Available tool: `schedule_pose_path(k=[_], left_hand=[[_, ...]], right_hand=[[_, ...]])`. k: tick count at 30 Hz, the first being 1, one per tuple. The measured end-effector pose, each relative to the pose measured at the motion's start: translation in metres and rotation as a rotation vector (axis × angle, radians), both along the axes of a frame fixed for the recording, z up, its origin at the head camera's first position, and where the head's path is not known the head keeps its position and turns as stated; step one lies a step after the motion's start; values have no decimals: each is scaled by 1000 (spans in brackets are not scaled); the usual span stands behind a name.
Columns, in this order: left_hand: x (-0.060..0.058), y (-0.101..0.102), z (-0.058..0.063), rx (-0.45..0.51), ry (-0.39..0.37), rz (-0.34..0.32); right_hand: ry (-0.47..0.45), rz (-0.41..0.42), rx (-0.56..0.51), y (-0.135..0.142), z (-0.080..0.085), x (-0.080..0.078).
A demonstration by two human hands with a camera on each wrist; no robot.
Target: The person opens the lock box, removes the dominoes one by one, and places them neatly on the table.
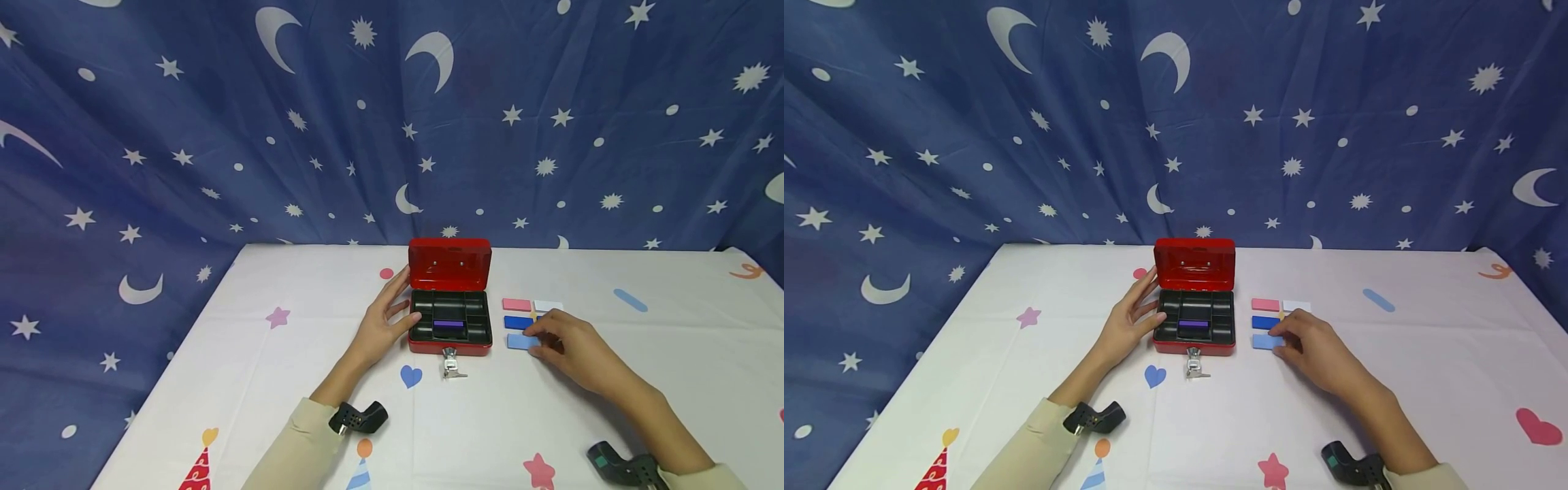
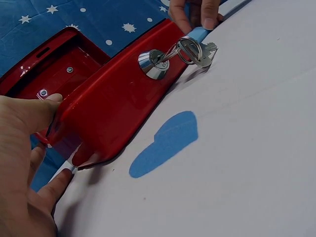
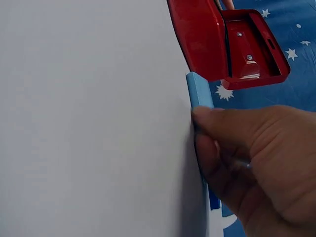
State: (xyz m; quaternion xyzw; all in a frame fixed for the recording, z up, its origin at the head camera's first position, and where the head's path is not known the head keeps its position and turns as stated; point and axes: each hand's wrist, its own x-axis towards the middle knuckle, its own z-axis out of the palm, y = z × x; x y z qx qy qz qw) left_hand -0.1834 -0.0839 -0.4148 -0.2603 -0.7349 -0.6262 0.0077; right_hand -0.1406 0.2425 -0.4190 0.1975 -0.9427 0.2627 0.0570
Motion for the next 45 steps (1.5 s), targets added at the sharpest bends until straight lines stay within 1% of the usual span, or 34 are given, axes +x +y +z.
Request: schedule_pose_path(k=[7, 14, 24, 30, 45], left_hand=[[-1, 0, -1, 2, 2, 1], [0, 0, 0, -9, -2, 3], [0, 0, 0, -3, -9, 6], [0, 0, 0, -4, 2, 2], [-1, 0, -1, 2, 2, -4]], right_hand=[[-6, -11, 36, -2, 2, 0], [16, -8, 17, -1, 0, 1], [-23, -40, 4, -1, 1, 0], [-23, -44, 2, -1, 1, 1], [-18, -64, 6, -3, 1, 0]])
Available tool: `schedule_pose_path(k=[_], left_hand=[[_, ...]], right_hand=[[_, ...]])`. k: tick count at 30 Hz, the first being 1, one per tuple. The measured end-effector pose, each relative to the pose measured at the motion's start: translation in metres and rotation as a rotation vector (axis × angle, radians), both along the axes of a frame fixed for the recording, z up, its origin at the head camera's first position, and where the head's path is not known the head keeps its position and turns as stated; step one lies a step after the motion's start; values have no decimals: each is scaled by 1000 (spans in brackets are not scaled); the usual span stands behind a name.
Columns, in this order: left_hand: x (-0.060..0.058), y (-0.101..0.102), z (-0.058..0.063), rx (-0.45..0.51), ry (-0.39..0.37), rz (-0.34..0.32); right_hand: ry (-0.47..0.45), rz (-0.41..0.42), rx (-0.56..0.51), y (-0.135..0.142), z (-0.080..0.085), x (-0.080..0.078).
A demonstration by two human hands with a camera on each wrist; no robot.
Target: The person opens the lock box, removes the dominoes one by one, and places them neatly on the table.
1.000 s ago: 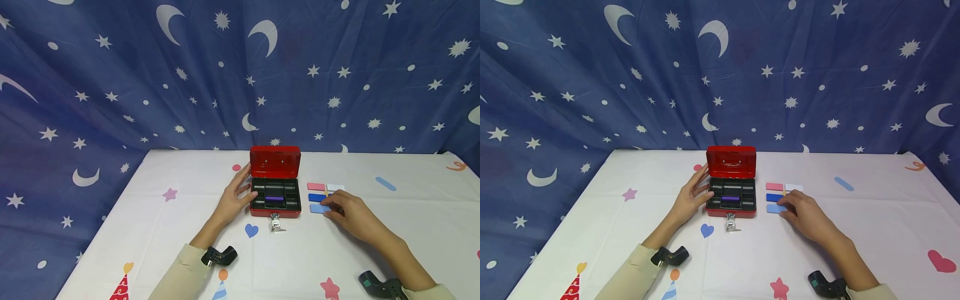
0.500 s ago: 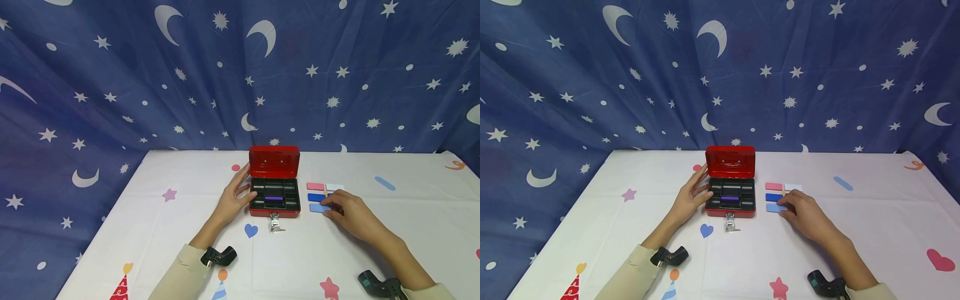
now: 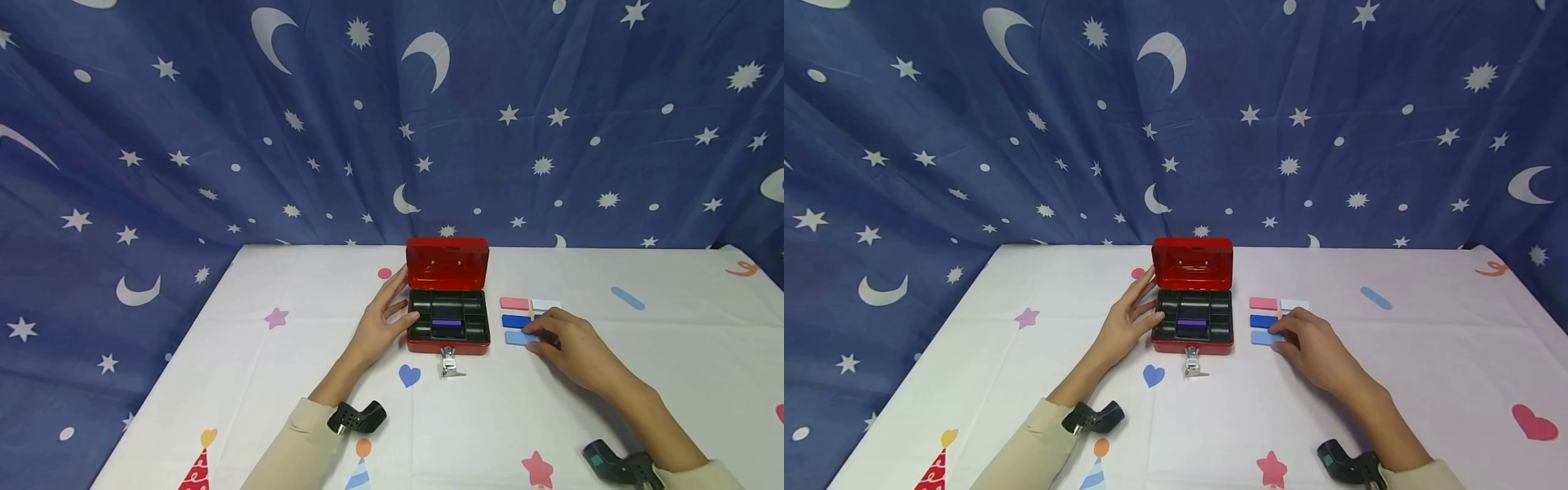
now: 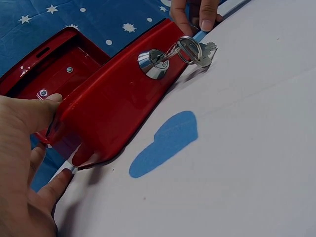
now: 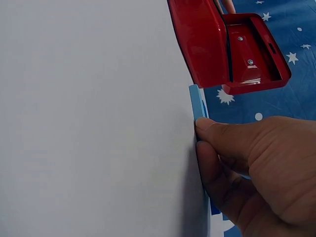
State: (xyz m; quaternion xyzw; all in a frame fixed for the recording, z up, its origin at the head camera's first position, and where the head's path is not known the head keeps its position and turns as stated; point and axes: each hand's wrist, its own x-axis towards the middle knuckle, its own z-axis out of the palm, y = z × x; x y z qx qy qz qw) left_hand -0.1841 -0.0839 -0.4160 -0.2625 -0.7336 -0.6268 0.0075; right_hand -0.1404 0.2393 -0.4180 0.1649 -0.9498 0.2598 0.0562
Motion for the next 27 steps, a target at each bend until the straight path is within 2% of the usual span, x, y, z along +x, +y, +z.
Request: schedule_pose_path(k=[19, 27], left_hand=[[0, 0, 0, -9, -12, 4], [0, 0, 1, -8, -15, 4]], right_hand=[[9, 12, 9, -2, 2, 1], [81, 26, 22, -6, 8, 4]])
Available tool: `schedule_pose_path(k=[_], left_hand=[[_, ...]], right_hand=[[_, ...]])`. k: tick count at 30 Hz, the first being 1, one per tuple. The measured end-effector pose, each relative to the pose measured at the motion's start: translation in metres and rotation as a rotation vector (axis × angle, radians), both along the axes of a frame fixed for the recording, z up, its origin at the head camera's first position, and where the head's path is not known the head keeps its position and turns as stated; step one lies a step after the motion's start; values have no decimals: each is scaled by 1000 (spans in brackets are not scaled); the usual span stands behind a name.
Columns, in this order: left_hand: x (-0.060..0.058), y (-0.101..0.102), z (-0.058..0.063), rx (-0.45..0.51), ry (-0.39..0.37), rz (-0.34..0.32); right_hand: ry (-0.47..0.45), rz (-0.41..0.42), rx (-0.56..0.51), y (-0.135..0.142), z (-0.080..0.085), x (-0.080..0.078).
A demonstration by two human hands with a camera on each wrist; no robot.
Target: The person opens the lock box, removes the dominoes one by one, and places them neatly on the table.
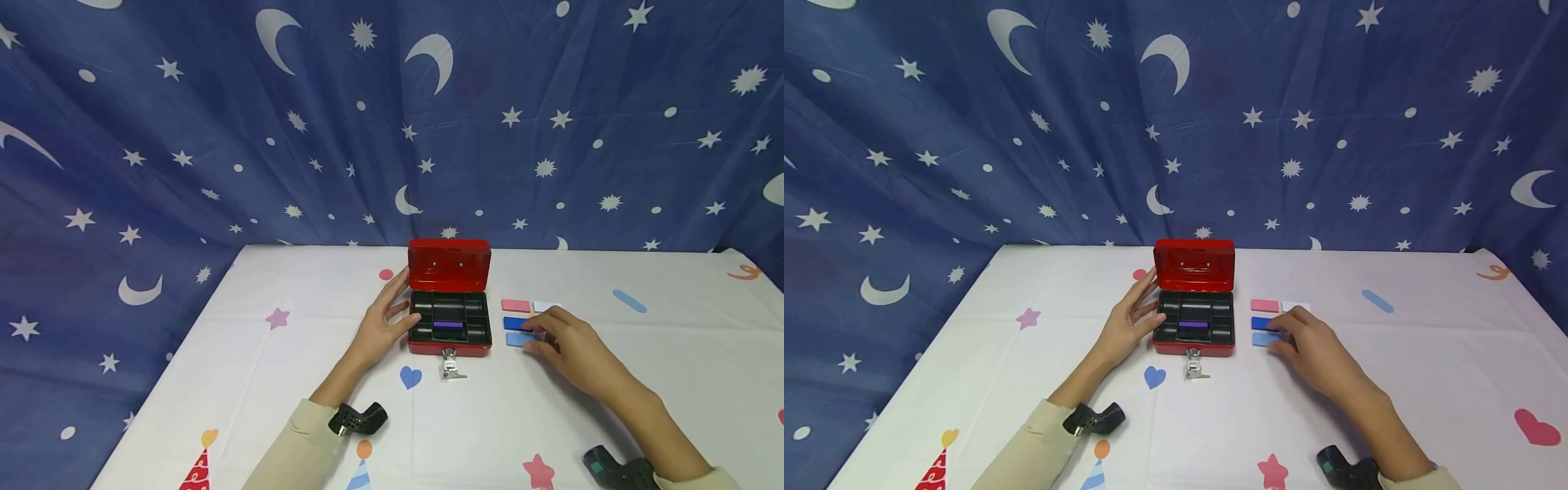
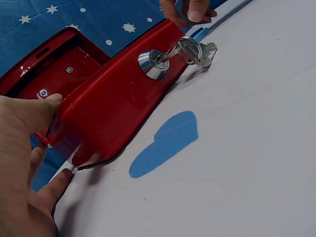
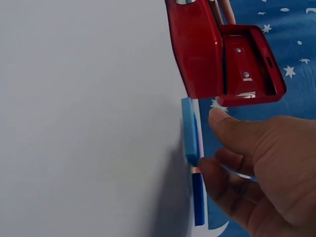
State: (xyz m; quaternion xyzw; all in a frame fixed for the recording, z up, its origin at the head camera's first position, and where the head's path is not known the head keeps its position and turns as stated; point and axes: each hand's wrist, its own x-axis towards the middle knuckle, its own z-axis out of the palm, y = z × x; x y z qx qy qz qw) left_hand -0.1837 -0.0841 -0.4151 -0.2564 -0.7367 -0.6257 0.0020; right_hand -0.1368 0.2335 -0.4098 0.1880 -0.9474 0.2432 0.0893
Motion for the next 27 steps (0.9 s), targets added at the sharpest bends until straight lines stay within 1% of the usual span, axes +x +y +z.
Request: schedule_pose_path(k=[8, 13, 19, 22, 27], left_hand=[[0, -1, 1, -2, 7, 0], [0, 0, 0, 6, 7, -14], [-1, 1, -3, 11, 14, -19], [0, 0, -3, 21, 18, -17], [0, -1, -3, 24, 21, -22]], right_hand=[[62, 1, -42, -13, 12, 4], [106, 43, -74, -27, 20, 5], [145, 94, -94, -46, 32, -1], [137, 113, -102, -55, 37, -4], [99, 121, -114, -71, 40, -10]])
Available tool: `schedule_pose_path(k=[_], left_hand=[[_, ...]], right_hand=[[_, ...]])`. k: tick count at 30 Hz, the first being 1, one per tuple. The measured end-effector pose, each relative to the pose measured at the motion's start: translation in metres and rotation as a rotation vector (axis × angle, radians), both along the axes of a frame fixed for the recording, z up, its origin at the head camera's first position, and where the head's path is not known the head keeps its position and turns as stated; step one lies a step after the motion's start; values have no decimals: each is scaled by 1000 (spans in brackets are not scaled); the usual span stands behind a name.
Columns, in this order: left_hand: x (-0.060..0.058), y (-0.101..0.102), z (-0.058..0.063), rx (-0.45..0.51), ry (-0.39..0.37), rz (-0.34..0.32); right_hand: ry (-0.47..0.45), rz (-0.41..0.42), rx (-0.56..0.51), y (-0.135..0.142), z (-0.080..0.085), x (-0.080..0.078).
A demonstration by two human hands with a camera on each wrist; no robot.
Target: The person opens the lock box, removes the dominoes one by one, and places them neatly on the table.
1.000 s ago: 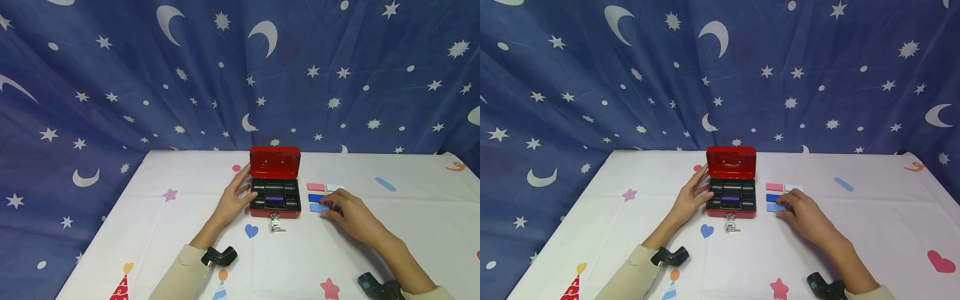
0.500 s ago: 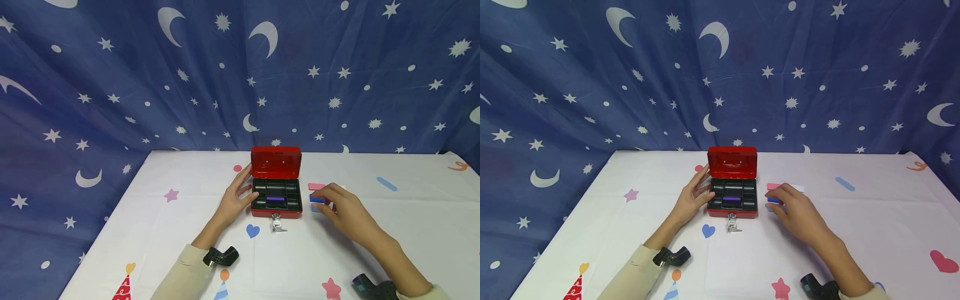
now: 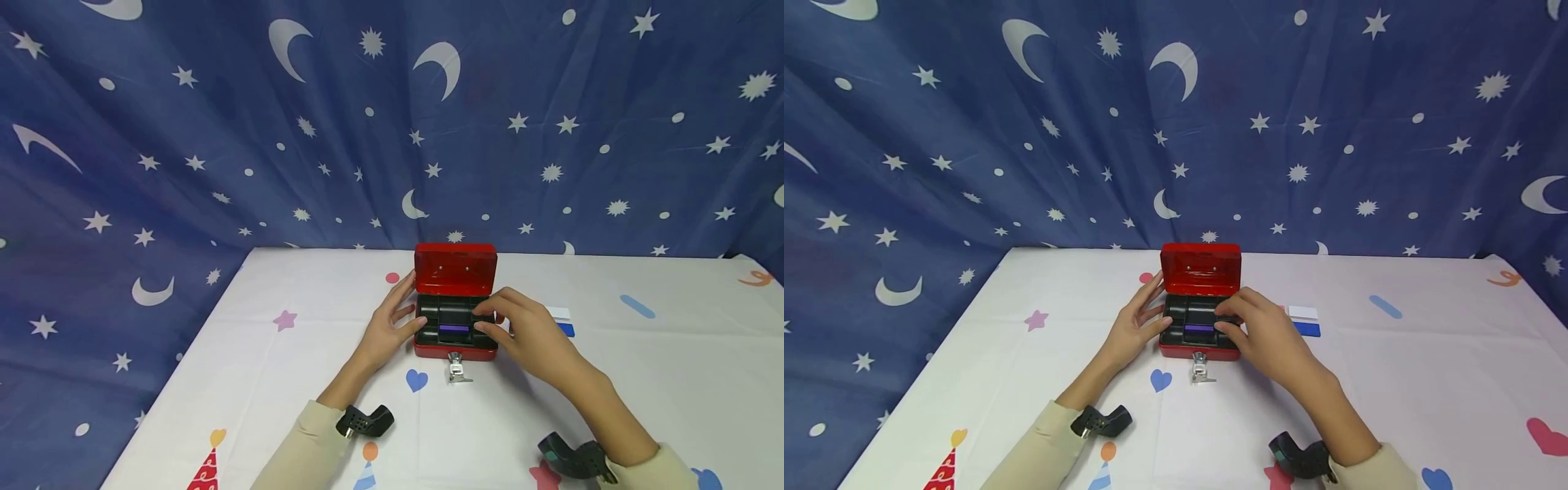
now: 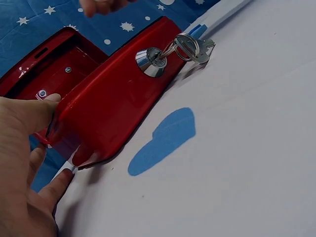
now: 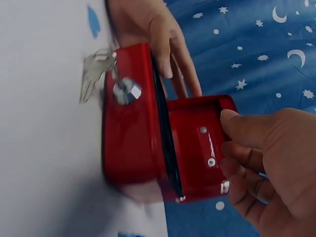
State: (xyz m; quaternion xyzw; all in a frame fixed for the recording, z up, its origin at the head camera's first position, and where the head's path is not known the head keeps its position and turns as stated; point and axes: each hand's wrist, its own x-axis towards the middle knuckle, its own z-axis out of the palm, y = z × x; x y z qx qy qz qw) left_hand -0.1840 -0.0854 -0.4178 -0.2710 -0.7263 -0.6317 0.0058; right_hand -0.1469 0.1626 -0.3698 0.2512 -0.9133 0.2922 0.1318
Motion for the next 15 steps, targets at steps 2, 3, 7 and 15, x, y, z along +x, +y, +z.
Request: schedule_pose_path(k=[2, 3, 7, 15], left_hand=[[1, -1, 0, -7, -1, 4], [1, -1, 0, -10, 1, 6], [1, -1, 1, -13, 3, 0], [1, 0, 3, -10, -1, 4]], right_hand=[[-14, 1, -15, -6, -1, -3], [-18, 4, -21, -8, -2, -4], [-48, -2, -7, -14, -10, -9], [-87, 6, 38, -14, -23, -12]])
